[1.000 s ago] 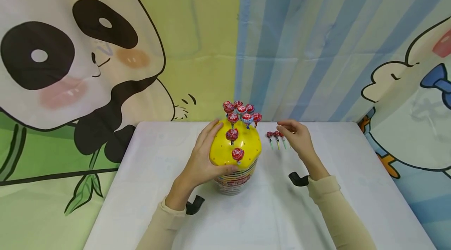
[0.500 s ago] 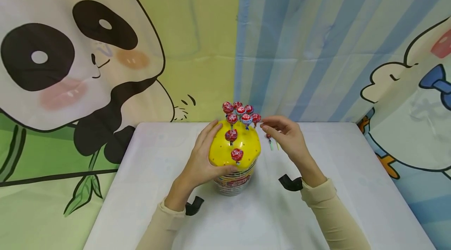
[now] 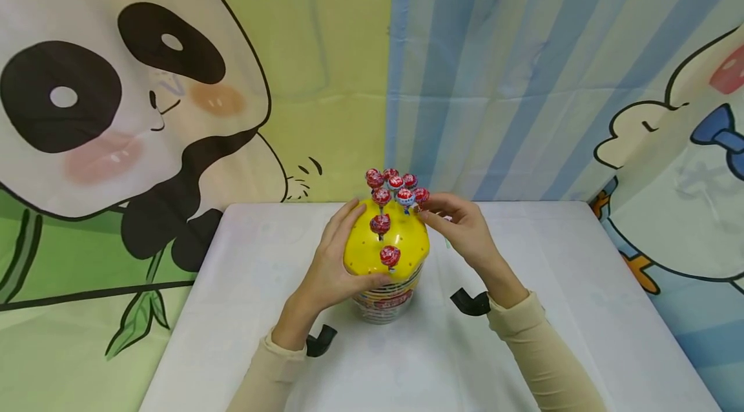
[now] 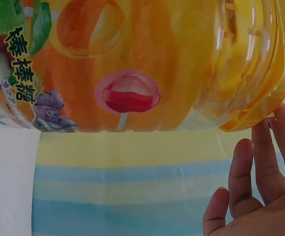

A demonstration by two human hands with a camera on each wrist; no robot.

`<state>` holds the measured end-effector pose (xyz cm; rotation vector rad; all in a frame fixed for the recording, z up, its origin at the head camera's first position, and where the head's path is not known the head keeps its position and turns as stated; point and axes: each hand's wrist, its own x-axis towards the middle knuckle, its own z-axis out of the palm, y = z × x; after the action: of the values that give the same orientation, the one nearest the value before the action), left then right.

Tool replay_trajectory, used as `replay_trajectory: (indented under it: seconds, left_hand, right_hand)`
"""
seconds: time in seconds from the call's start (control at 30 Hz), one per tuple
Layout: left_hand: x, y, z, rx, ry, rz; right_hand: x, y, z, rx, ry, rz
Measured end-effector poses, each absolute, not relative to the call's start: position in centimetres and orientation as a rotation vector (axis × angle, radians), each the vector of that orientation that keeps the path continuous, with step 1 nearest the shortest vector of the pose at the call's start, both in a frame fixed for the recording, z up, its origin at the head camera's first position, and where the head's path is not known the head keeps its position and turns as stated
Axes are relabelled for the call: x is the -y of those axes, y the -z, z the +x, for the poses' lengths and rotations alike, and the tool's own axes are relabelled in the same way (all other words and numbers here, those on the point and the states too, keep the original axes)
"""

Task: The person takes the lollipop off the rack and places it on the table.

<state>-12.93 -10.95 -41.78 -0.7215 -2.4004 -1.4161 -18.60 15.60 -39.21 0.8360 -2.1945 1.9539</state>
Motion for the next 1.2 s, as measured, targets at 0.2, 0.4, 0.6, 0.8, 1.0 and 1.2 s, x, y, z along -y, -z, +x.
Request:
replay_trajectory:
  seconds: [0.2, 0.4, 0.6, 0.8, 1.0, 1.2]
  left_hand:
    - [10.9, 41.8, -12.8, 2.402, 1.416, -0.72]
    - [11.0, 41.7, -12.8, 2.405, 1.415, -0.721]
    - [11.0, 41.7, -12.8, 2.408, 1.414, -0.718]
    - [11.0, 41.8, -12.9, 2.404, 1.418, -0.717]
    - [11.0, 41.9, -13.0, 2.394, 1.426, -0.725]
    - [11.0, 41.9, -13.0, 2.386, 1.436, -0.724]
  right_hand:
    - [-15.3, 39.2, -18.6, 2.19, -1.94, 0.845]
    - [-15.2, 39.2, -18.8, 2.172, -1.931, 0.848]
    - [-15.1, 39.3, -18.8, 2.156, -1.921, 0.854]
    - [-15.0, 38.9, -18.8, 2.11, -1.912, 0.853]
    - [-15.3, 38.7, -18.8, 2.099, -1.907, 0.812]
    - [-16.6, 39.6, -19.4, 2.149, -1.849, 0.722]
